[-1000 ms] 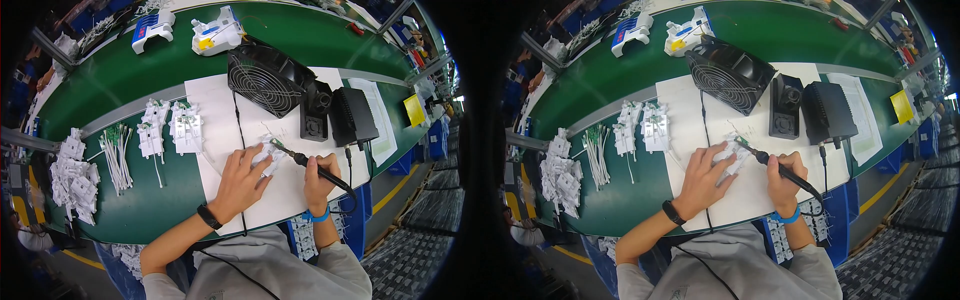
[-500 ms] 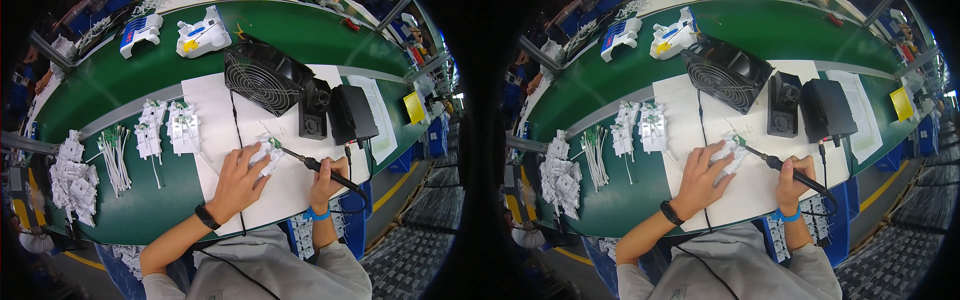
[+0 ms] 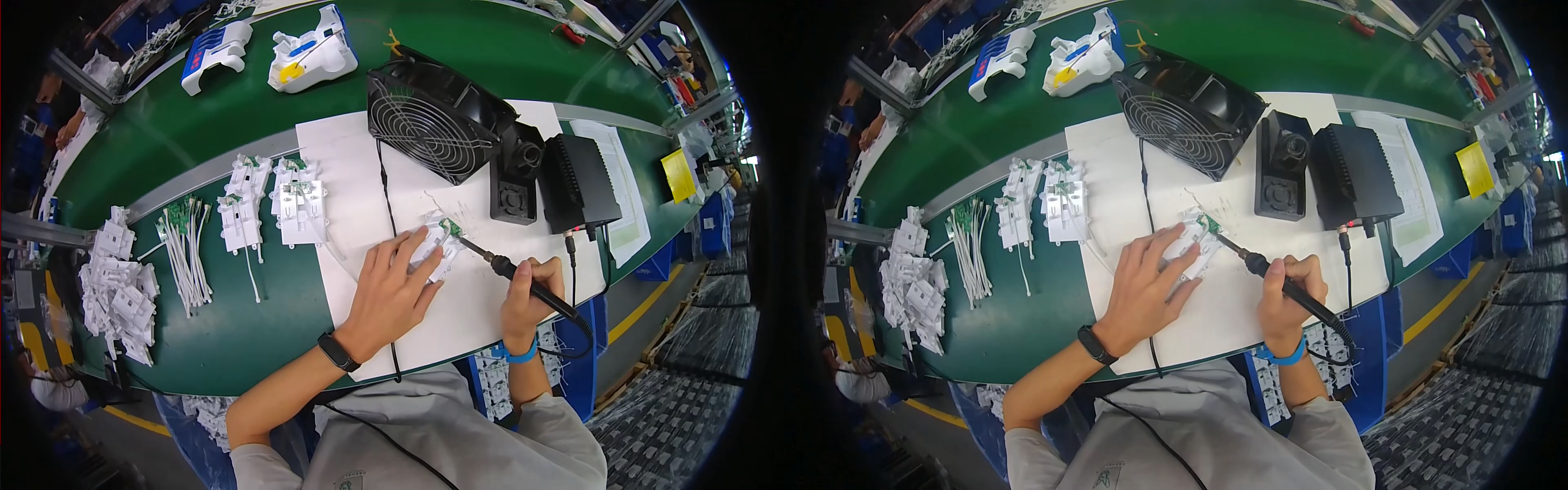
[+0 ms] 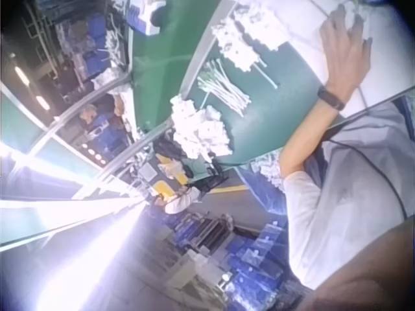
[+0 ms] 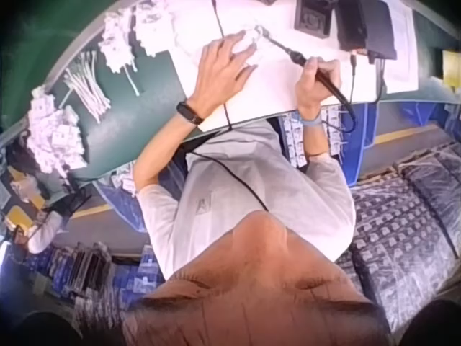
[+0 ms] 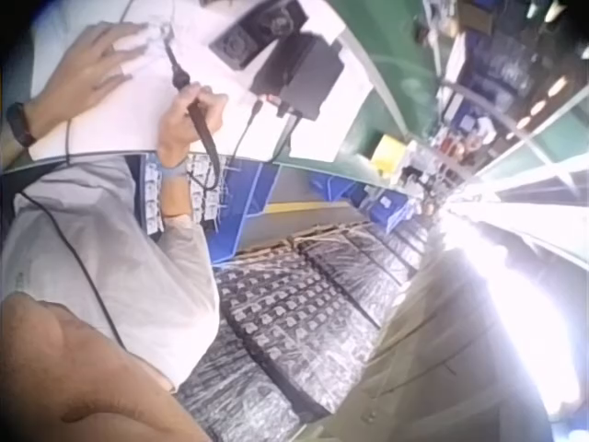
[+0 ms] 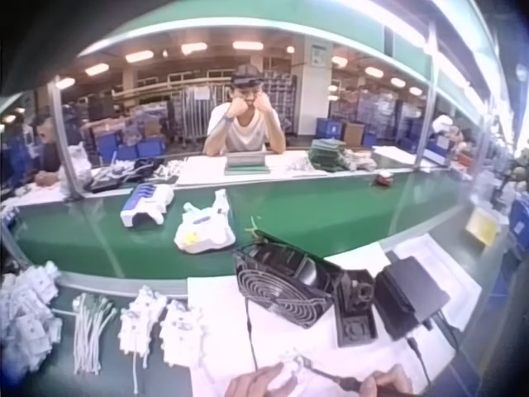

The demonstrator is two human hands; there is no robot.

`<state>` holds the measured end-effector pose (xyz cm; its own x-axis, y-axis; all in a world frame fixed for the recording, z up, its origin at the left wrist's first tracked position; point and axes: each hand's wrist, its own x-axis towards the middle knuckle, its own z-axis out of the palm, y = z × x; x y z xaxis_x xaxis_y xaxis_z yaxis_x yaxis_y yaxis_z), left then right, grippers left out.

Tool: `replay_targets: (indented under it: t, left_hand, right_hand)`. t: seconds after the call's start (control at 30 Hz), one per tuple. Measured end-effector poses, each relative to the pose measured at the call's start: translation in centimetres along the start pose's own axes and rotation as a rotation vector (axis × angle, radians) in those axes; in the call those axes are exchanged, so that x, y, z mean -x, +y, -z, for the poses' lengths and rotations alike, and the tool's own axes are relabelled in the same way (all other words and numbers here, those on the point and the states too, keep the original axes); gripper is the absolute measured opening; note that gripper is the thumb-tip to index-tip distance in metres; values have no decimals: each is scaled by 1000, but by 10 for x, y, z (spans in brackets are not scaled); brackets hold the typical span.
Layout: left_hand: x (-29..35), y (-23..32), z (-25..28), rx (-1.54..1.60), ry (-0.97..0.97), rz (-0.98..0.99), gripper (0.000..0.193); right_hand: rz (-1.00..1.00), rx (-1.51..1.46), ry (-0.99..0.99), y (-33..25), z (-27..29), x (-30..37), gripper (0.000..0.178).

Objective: Soldering wires to small green circuit boards and assembling them into plastic housings on a production line.

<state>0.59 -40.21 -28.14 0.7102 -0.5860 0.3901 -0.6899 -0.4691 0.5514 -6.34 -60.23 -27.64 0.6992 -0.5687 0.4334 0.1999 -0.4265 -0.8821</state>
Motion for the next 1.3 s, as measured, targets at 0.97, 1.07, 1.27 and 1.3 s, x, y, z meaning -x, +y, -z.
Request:
replay_targets:
  t: [0.97, 1.07, 1.27, 1.3]
  left_hand:
    - [3, -1, -4, 21, 38, -5, 42]
    - [4, -2, -2, 26, 32, -18, 41]
    - [6, -5, -1, 31, 51, -31, 42]
    - [6, -5, -2, 29, 53, -38, 42]
  right_hand:
    - [125, 168, 244, -21, 18, -41, 17]
    - [94, 75, 213, -25, 24, -27, 14]
    - [45, 10, 207, -43, 39, 48, 17]
    - [183, 18, 128, -42, 41, 61, 21]
